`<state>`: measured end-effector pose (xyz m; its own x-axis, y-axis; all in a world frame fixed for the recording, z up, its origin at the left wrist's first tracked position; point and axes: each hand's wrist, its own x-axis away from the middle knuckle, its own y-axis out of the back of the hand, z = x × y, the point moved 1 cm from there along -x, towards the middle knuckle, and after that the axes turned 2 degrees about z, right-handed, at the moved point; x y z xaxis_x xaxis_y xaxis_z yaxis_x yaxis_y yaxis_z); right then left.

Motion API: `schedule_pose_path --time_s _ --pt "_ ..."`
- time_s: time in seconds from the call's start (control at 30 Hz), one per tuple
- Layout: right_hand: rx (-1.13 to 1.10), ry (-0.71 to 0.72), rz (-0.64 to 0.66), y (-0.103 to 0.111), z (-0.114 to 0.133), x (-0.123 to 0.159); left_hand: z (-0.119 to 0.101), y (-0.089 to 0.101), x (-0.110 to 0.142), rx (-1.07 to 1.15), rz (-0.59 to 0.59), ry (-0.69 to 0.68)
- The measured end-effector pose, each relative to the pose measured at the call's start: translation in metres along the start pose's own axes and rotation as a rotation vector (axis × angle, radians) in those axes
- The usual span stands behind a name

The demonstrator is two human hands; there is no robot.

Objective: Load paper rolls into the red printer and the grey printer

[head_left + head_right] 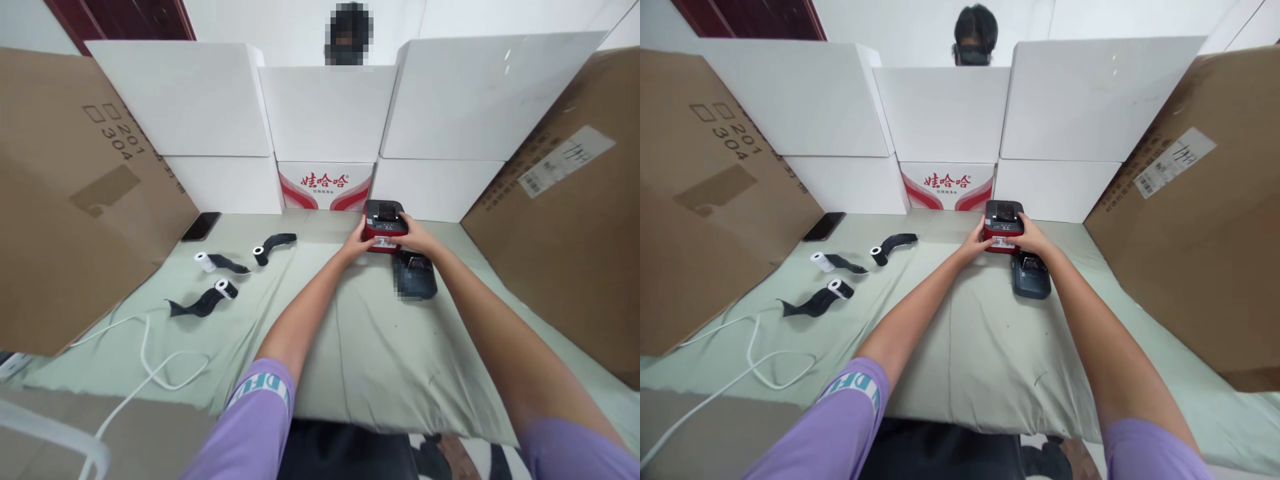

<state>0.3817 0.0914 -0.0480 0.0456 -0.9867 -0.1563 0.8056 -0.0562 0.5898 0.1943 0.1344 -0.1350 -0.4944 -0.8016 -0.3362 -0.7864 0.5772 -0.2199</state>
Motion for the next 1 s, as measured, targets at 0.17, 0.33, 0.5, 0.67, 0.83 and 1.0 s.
schedule_pose_path --time_s 0.17,0.33,0.5,0.67,0.83,1.0 --pt "0.042 -0.222 -0.224 0.014 -0.008 0.059 -0.021 0.003 0.055 -0.276 -0.171 0.074" --pt "0.208 -0.398 -0.289 -0.011 -0.01 0.138 -0.049 0.004 0.128 -0.458 -0.129 0.13" --pt "0.364 -0.387 -0.359 -0.052 0.017 0.163 -0.072 0.01 0.175 -0.575 -0.125 0.111" --pt "0.335 -0.266 -0.331 -0.089 0.06 0.168 -0.081 0.031 0.188 -0.557 -0.199 0.169" --pt "0.281 -0.097 -0.25 -0.153 0.108 0.162 -0.095 0.049 0.184 -0.751 -0.147 0.225" --pt "0.284 -0.115 -0.217 -0.192 0.118 0.155 -0.11 0.062 0.186 -1.161 0.045 0.281"
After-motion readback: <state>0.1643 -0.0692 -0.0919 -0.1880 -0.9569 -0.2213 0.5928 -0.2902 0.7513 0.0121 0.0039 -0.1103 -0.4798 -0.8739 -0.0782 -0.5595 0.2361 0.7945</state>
